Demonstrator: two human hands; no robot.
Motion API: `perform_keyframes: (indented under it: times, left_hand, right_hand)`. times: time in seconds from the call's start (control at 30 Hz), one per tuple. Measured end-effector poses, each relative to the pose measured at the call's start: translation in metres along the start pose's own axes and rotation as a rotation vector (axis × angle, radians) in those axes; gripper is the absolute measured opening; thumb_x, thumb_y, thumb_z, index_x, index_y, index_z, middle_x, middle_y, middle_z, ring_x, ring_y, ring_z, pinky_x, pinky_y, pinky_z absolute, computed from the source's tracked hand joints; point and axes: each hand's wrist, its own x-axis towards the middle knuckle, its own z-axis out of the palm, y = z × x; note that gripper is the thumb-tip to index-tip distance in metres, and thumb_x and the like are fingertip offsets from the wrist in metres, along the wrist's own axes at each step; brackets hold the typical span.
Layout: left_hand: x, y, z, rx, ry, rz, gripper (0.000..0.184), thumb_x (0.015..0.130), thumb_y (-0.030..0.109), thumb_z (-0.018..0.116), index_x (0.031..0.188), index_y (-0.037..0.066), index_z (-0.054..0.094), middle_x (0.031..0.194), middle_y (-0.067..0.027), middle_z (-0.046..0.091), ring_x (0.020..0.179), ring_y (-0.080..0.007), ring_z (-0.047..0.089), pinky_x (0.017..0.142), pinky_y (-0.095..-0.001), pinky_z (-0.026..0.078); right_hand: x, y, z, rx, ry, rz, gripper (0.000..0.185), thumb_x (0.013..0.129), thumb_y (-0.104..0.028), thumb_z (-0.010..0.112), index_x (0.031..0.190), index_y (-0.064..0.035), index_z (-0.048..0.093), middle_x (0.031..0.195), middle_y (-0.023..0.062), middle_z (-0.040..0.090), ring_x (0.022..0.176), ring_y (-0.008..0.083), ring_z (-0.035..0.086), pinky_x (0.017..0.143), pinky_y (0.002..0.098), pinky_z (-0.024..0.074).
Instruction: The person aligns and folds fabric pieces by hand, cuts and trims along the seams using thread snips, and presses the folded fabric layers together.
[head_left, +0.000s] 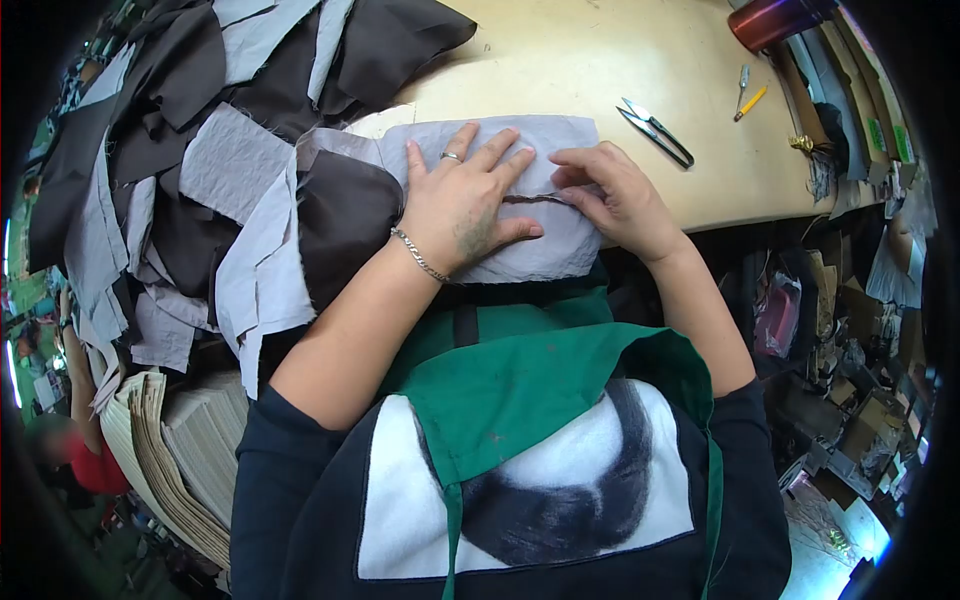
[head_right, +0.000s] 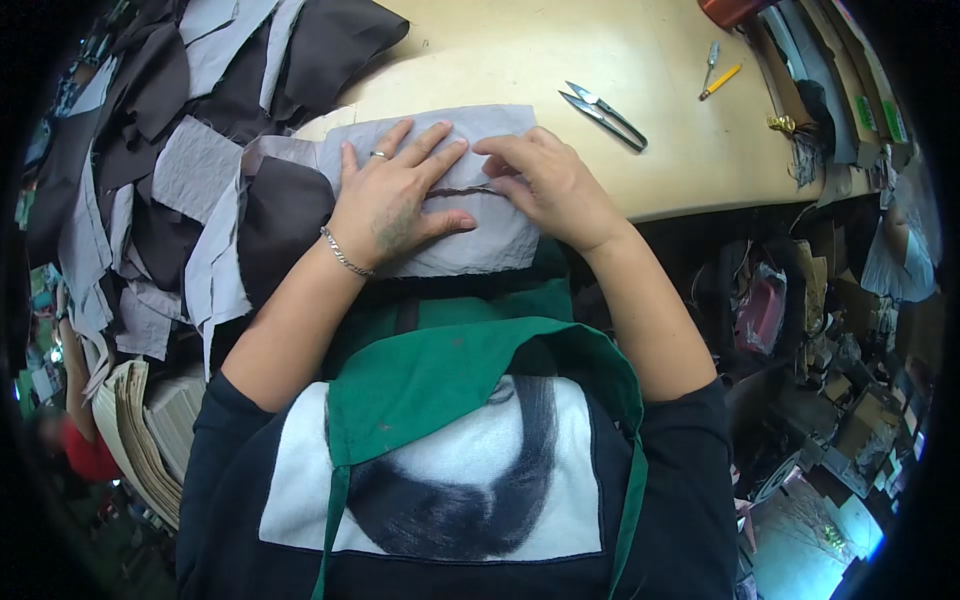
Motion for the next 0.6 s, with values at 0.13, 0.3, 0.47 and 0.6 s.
perform_keyframes:
  times: [0.13,0.3,0.47,0.6]
  left_hand:
    - [0.000,0.000,0.000,0.014,-0.011,-0.003,0.080,0.068,0.063,0.068,0.135,0.024,0.049,0.146,0.0008,0.039,0.136,-0.0305,0.032,0.097,-0.0753,0.024]
    - [0.001,-0.001,0.002,-0.004,0.006,0.005,0.079,0.068,0.063,0.068,0.134,0.024,0.050,0.147,0.0001,0.038,0.136,-0.0317,0.033,0.098,-0.0747,0.024]
    - [0.002,0.000,0.001,-0.003,-0.011,0.007,0.078,0.068,0.061,0.070,0.134,0.023,0.050,0.147,-0.0010,0.038,0.136,-0.0317,0.032,0.099,-0.0725,0.026]
    - [0.001,-0.002,0.002,-0.010,0.001,0.006,0.079,0.067,0.062,0.069,0.134,0.025,0.050,0.147,-0.0006,0.037,0.136,-0.0325,0.033,0.097,-0.0730,0.027]
  right_hand:
    - [0.014,-0.008,-0.001,-0.069,-0.125,-0.027,0.040,0.076,-0.002,0.067,0.114,-0.0096,0.057,0.079,0.0071,0.064,0.083,0.0244,0.058,0.076,0.0371,0.0485]
    - [0.021,-0.010,-0.006,0.136,-0.253,0.267,0.044,0.077,-0.003,0.065,0.118,-0.0110,0.054,0.078,0.0089,0.063,0.078,0.0271,0.060,0.073,0.0382,0.0494]
    - [0.026,-0.006,-0.008,0.089,-0.292,0.215,0.040,0.081,0.000,0.065,0.119,-0.0070,0.054,0.076,0.0047,0.059,0.071,0.0163,0.058,0.072,0.0308,0.0487]
    - [0.015,-0.002,-0.002,-0.164,-0.106,-0.133,0.040,0.079,0.002,0.066,0.117,-0.0062,0.056,0.077,0.0046,0.057,0.077,0.0160,0.059,0.070,0.0315,0.0497]
